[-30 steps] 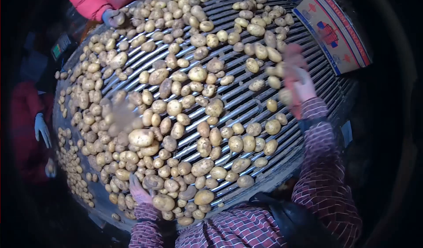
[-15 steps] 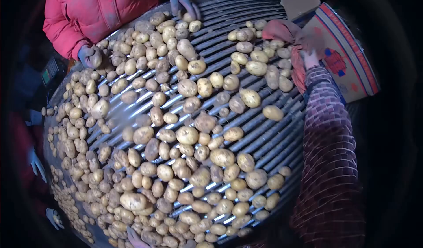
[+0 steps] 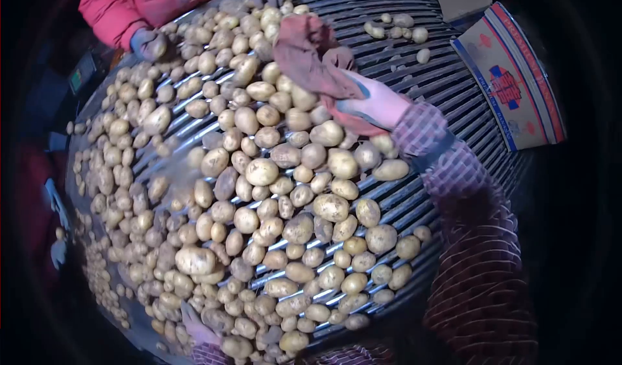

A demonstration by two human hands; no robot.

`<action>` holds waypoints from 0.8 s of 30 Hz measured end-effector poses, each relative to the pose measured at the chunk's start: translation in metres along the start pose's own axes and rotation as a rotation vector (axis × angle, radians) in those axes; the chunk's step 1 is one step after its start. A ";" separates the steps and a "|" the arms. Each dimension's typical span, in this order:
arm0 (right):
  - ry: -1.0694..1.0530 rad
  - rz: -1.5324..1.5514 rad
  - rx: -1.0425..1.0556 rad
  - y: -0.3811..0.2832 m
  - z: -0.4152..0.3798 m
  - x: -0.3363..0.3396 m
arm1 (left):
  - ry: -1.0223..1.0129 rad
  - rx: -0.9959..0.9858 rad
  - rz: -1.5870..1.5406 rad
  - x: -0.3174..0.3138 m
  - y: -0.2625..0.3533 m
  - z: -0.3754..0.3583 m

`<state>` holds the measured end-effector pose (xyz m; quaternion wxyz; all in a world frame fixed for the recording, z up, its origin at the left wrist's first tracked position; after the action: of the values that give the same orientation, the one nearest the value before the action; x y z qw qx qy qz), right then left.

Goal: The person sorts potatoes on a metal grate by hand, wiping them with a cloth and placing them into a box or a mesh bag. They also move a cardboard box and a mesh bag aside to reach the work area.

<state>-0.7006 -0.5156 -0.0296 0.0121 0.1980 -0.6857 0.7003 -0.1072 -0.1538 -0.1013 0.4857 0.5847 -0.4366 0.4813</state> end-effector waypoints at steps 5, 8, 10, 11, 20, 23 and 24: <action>0.481 -0.234 0.008 -0.063 -0.056 0.080 | -0.067 -0.190 0.033 0.024 0.026 0.005; 0.592 -0.551 -0.332 0.070 -0.100 0.160 | -0.110 -0.154 -0.001 0.029 0.031 0.009; 0.681 -0.330 -0.187 0.164 -0.108 0.161 | -0.096 -0.164 -0.010 0.031 0.032 0.010; 0.568 -0.554 -0.117 0.123 -0.112 0.124 | -0.086 -0.164 -0.022 0.025 0.027 0.009; 0.148 -0.423 -0.422 -0.017 -0.153 -0.093 | -0.041 -0.206 0.001 0.020 0.026 0.008; 0.159 -0.171 -0.250 -0.042 -0.190 -0.093 | -0.017 -0.199 0.003 0.018 0.023 0.007; 0.236 -0.160 -0.115 -0.065 -0.197 -0.076 | 0.023 -0.211 -0.023 0.016 0.022 0.007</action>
<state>-0.6634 -0.3022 0.0143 0.1596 0.1673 -0.7006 0.6751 -0.1251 -0.1647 -0.0823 0.5552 0.5297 -0.4725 0.4335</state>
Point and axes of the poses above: each hand's wrist, its own z-axis towards the middle knuckle, its own x-axis out of the back of the hand, y = z × x, the point moved 4 cm from there along z, towards the middle knuckle, and after that the axes turned 6 degrees about z, right-handed, at the moved point
